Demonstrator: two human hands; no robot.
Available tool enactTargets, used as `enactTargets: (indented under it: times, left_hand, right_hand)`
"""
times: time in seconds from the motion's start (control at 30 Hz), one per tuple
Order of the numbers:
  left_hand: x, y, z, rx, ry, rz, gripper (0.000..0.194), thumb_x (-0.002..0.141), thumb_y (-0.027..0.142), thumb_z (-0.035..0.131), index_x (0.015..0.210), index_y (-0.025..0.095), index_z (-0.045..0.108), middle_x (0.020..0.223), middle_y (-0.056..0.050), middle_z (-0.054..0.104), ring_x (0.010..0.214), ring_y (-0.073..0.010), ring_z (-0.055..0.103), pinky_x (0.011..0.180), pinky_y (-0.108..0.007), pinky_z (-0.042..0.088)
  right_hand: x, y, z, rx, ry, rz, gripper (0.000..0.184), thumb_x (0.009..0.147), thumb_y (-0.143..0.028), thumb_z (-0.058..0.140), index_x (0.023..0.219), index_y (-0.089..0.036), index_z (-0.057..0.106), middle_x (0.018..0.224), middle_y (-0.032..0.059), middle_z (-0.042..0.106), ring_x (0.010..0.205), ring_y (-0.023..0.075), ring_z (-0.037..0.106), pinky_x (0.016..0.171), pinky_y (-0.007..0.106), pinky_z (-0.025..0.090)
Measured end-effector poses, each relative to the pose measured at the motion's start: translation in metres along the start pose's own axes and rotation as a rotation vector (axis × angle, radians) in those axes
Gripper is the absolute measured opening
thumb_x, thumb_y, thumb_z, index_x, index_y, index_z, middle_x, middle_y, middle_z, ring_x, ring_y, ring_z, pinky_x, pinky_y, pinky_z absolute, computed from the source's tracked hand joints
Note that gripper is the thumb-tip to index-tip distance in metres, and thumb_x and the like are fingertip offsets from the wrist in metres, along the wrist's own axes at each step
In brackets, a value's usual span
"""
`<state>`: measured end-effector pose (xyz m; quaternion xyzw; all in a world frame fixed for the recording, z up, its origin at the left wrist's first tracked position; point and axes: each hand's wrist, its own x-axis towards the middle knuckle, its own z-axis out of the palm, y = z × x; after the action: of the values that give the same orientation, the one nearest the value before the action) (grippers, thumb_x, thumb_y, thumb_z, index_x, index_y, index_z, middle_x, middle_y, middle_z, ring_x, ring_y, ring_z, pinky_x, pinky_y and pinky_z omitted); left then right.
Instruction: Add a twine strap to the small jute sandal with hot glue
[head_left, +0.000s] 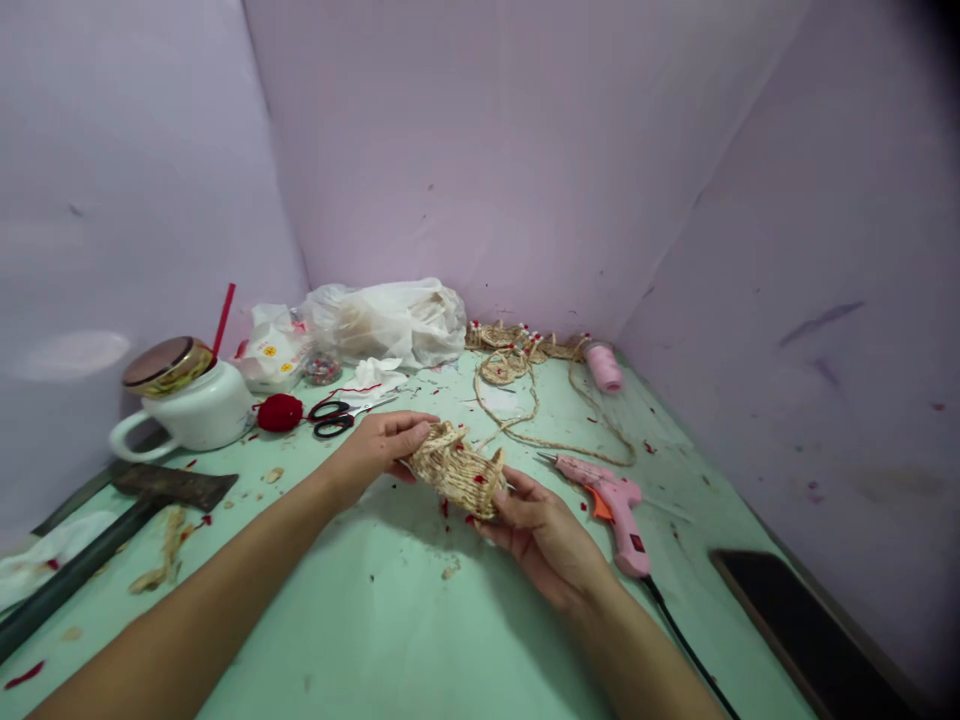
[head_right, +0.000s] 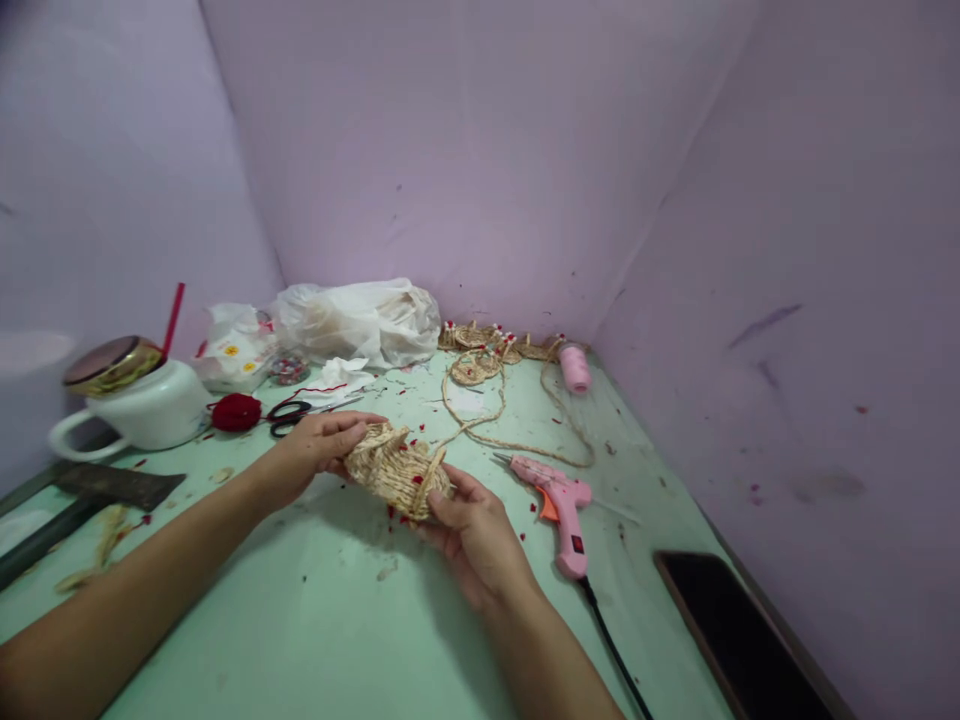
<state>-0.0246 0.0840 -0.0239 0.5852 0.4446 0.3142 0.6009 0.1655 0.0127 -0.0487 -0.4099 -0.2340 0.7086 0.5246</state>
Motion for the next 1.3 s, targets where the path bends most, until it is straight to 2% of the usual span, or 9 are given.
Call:
enactTargets:
  times: [0.13, 0.37, 0.53, 0.7, 0.83, 0.93, 1.07, 1.2, 1.3]
  left_hand:
    - [0.000, -0.005, 0.004, -0.066, -0.026, -0.013, 0.043, 0.073, 0.046, 0.059, 0.099, 0.012, 0.063, 0.076, -0.005, 0.065, 0.063, -0.0137, 0.057, 0.051, -0.022, 0.043]
    - [0.004, -0.010, 0.005, -0.163, 0.025, -0.031, 0.043, 0.067, 0.046, 0.063, 0.092, 0.012, 0.065, 0.079, -0.008, 0.068, 0.068, -0.0180, 0.061, 0.060, -0.027, 0.046]
    - [0.004, -0.010, 0.006, -0.209, 0.044, -0.039, 0.041, 0.066, 0.043, 0.065, 0.091, 0.011, 0.065, 0.083, -0.009, 0.069, 0.073, -0.0199, 0.063, 0.064, -0.028, 0.045]
    - [0.004, -0.011, 0.007, -0.234, 0.076, -0.033, 0.034, 0.063, 0.035, 0.068, 0.086, 0.011, 0.065, 0.078, -0.008, 0.070, 0.067, -0.0180, 0.063, 0.062, -0.027, 0.045]
    - [0.004, -0.011, 0.008, -0.220, 0.073, -0.032, 0.031, 0.064, 0.034, 0.065, 0.085, 0.011, 0.064, 0.078, -0.008, 0.070, 0.067, -0.0171, 0.063, 0.062, -0.027, 0.046]
    - [0.005, -0.008, 0.008, -0.017, 0.090, -0.028, 0.036, 0.069, 0.041, 0.056, 0.087, 0.010, 0.063, 0.080, -0.011, 0.070, 0.069, -0.0181, 0.064, 0.063, -0.027, 0.048]
    - [0.006, -0.002, -0.004, 0.384, 0.227, -0.002, 0.048, 0.076, 0.048, 0.036, 0.090, 0.010, 0.061, 0.081, -0.012, 0.070, 0.068, -0.0189, 0.064, 0.061, -0.029, 0.049]
    - [0.007, 0.002, -0.038, 0.684, 0.424, -0.001, 0.031, 0.070, 0.034, 0.045, 0.086, 0.014, 0.063, 0.082, -0.011, 0.068, 0.077, -0.0237, 0.063, 0.067, -0.032, 0.046]
    - [0.008, -0.001, -0.064, 0.969, 0.519, -0.055, 0.020, 0.059, 0.018, 0.050, 0.072, 0.016, 0.064, 0.084, -0.014, 0.066, 0.090, -0.0354, 0.058, 0.071, -0.039, 0.042]
  right_hand:
    - [0.000, 0.005, 0.000, -0.004, -0.003, -0.025, 0.040, 0.060, -0.012, 0.074, 0.098, -0.014, 0.061, 0.093, 0.0075, 0.068, 0.073, 0.0180, 0.066, 0.061, 0.028, 0.053]
    - [0.001, 0.008, 0.001, 0.019, 0.021, -0.045, 0.046, 0.053, -0.012, 0.078, 0.095, -0.014, 0.060, 0.085, 0.0063, 0.070, 0.073, 0.0201, 0.067, 0.065, 0.031, 0.053]
    - [0.001, 0.007, 0.002, 0.036, 0.001, -0.054, 0.045, 0.053, -0.012, 0.078, 0.095, -0.012, 0.060, 0.085, 0.0080, 0.070, 0.075, 0.0202, 0.066, 0.066, 0.029, 0.052]
    - [-0.002, 0.007, 0.004, 0.014, -0.015, -0.055, 0.046, 0.053, -0.012, 0.078, 0.096, -0.011, 0.060, 0.085, 0.0083, 0.069, 0.069, 0.0154, 0.064, 0.059, 0.023, 0.049]
    - [-0.003, 0.006, 0.006, -0.013, 0.003, -0.068, 0.049, 0.049, -0.014, 0.080, 0.094, -0.012, 0.060, 0.080, 0.0057, 0.069, 0.068, 0.0157, 0.063, 0.062, 0.025, 0.048]
    - [-0.002, 0.006, 0.005, -0.077, 0.021, -0.107, 0.048, 0.048, -0.014, 0.079, 0.092, -0.014, 0.062, 0.078, 0.0041, 0.068, 0.069, 0.0162, 0.063, 0.066, 0.027, 0.047]
    - [-0.001, 0.005, 0.002, -0.298, -0.029, -0.216, 0.039, 0.049, -0.010, 0.073, 0.087, -0.015, 0.064, 0.077, 0.0034, 0.069, 0.072, 0.0173, 0.062, 0.068, 0.029, 0.046]
    - [-0.001, 0.005, -0.002, -0.490, -0.158, -0.267, 0.033, 0.055, -0.006, 0.065, 0.086, -0.016, 0.066, 0.078, 0.0020, 0.068, 0.073, 0.0170, 0.061, 0.068, 0.029, 0.046]
    - [-0.001, 0.004, -0.005, -0.555, -0.179, -0.281, 0.031, 0.058, -0.007, 0.063, 0.087, -0.017, 0.065, 0.081, 0.0024, 0.068, 0.076, 0.0181, 0.061, 0.070, 0.030, 0.046]
